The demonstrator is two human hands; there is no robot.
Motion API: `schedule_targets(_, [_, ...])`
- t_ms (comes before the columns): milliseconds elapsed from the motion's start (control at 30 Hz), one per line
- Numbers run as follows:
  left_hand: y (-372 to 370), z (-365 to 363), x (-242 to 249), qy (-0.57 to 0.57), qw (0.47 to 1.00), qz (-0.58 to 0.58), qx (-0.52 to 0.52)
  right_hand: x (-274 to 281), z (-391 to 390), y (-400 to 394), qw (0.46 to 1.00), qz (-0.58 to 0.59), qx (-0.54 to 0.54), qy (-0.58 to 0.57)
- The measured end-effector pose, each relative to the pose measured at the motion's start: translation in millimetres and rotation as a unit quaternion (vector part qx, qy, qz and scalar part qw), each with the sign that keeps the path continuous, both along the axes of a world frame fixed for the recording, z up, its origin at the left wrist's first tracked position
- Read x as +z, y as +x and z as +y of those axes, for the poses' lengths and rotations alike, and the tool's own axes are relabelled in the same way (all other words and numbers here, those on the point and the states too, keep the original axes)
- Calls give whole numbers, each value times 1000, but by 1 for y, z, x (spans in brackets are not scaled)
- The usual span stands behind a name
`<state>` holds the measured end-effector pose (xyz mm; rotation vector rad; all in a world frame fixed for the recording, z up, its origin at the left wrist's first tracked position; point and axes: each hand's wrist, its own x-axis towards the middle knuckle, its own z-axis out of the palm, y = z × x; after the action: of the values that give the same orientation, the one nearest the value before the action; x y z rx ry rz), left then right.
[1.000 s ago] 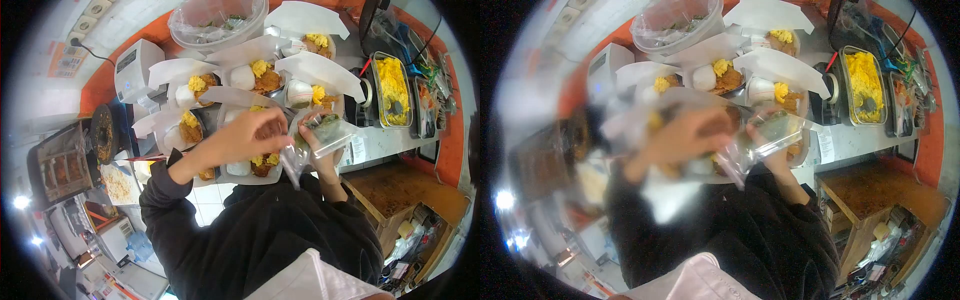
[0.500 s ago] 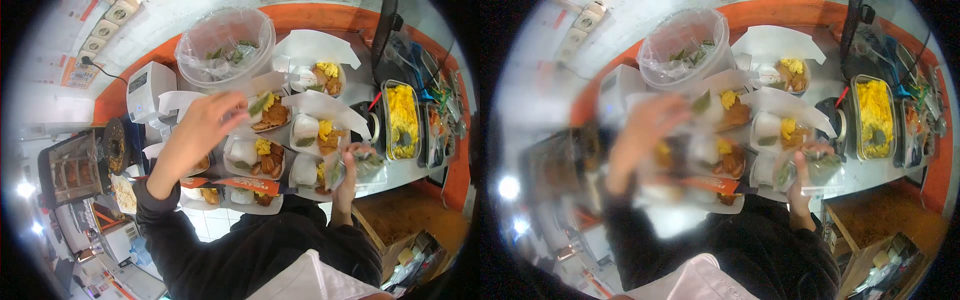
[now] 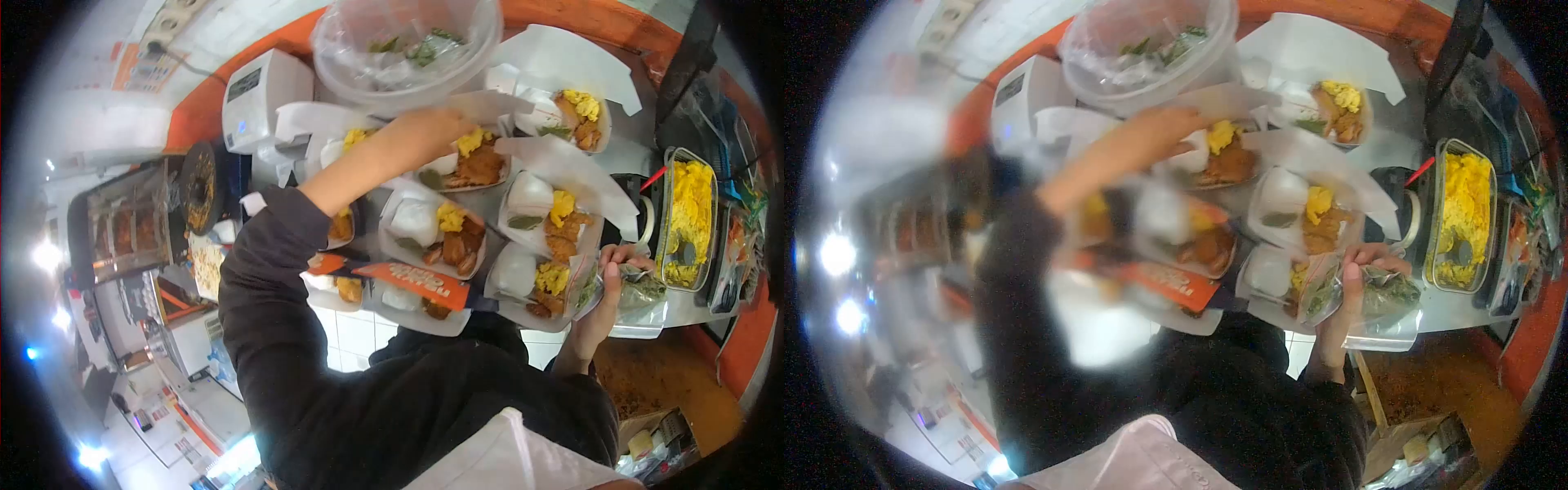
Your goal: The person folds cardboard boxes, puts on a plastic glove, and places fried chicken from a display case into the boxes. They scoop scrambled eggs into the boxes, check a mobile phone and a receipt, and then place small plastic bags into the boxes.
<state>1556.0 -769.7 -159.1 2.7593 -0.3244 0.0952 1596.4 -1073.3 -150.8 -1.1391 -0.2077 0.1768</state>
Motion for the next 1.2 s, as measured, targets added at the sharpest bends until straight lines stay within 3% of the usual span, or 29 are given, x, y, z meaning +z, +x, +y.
schedule_targets(33, [0,-12,28,-67,998,-6,-5,0,5,-7,1000,-7,2,8])
schedule_targets(100, [-19,-44,90,-269,949,165,21,12,20,-31,998,30,29,44])
schedule_targets(167, [-56,-66,120,-305,935,176,-42,26,43,-62,999,13,32,31])
schedule_targets(200, [-78,-73,121,-305,936,172,-34,35,56,-82,999,11,40,32])
schedule_targets(267, [-120,-79,117,-270,944,191,-12,53,79,-120,972,-121,152,130])
schedule_targets(300, [-141,-77,117,-267,946,184,-11,50,85,-134,971,-128,155,133])
schedule_targets(367, [-185,-69,112,-376,916,134,38,27,93,-161,985,-90,133,60])
schedule_targets(500, [-277,-66,98,-358,927,70,82,12,115,-224,987,-99,125,-1])
schedule_targets(567, [-315,-62,78,-392,911,79,104,17,129,-258,986,-77,141,36])
schedule_targets(633, [-343,-55,54,-573,786,130,192,0,137,-280,982,15,188,28])
schedule_targets(667, [-355,-50,49,-668,692,179,208,-8,143,-291,977,44,200,58])
schedule_targets(833, [-394,-37,33,-642,717,121,244,-19,153,-320,969,-21,245,-27])
schedule_targets(1100, [-410,-22,21,-602,745,56,281,-35,156,-333,960,55,274,-13])
schedule_targets(1133, [-410,-19,24,-426,864,-67,259,-36,155,-333,960,55,274,-15])
schedule_targets(1167, [-412,-16,27,-224,931,-184,223,-36,154,-334,944,146,297,2])
schedule_targets(1200, [-415,-17,31,-225,931,-182,223,-37,153,-334,919,235,317,20])
